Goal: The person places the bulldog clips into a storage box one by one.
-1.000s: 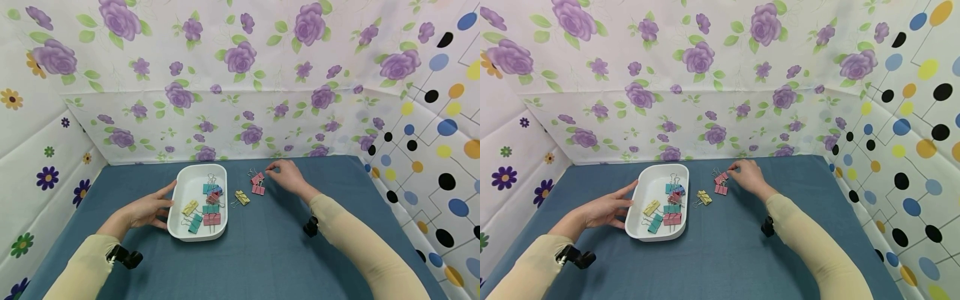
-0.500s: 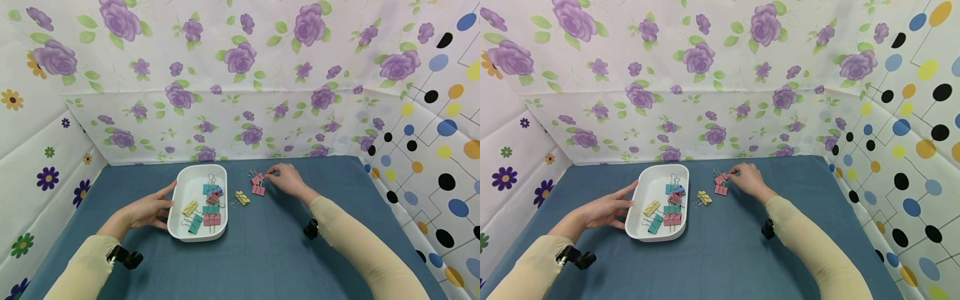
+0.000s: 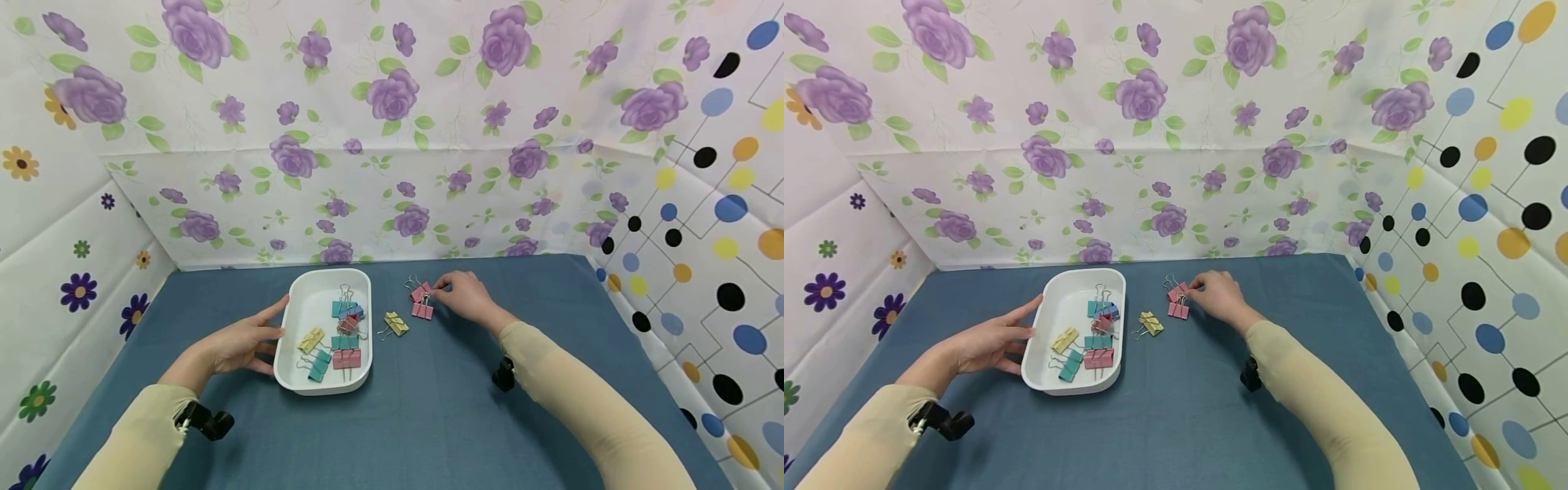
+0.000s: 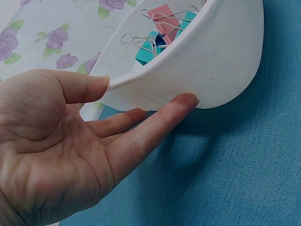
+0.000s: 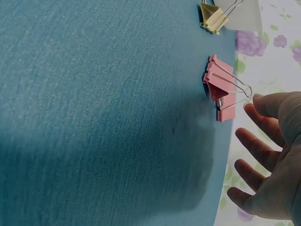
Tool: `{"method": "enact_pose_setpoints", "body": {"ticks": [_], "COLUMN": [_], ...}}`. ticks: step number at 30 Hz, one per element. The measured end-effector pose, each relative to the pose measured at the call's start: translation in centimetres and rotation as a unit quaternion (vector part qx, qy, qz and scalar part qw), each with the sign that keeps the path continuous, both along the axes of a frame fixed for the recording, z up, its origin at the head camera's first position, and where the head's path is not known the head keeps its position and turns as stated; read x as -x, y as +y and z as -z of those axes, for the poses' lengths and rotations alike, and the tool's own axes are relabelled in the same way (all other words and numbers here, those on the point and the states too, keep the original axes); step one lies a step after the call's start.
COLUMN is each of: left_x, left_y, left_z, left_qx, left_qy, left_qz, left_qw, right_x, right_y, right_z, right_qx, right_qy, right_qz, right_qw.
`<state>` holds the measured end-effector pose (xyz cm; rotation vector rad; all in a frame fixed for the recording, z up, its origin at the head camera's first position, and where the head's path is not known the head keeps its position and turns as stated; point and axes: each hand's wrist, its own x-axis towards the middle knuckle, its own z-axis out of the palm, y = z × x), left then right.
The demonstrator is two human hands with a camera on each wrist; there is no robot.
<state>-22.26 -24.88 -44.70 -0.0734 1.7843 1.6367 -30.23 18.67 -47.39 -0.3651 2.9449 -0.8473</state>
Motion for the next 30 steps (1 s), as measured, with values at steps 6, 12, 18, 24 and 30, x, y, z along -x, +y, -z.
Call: {"method": "enact_pose_setpoints", "body": {"ticks": [6,12,18,24,30], "left_x": [0.04,0.07,0.03,0.06,0.03], "left_y": [-0.07,-0.11,-0.1,-0.06,-0.03], "left_z": [0.14,0.22,0.25,0.23,0.21], "left_qx": [-0.002,-0.005,-0.005,-0.003,0.001], "left_qy": [0.0,0.0,-0.003,-0.001,-0.002], "left_qz": [0.0,0.0,-0.002,-0.002,-0.003], "left_qw": [1.0,1.0,1.0,1.0,1.0], "right_x": [0.19,0.31,0.38,0.29,0.3], "right_y": [-0.24,-0.45,-0.58,-0.7,-0.88], "right_z": [0.08,0.31,0.47,0.34,0.27], "right_qx": [-0.002,-0.004,-0.006,-0.007,-0.014], "right_qy": [-0.001,-0.003,-0.004,-0.006,-0.008], "right_qz": [-0.001,0.003,0.006,0.005,0.008], "right_qw": [1.0,1.0,1.0,1.0,1.0]}}
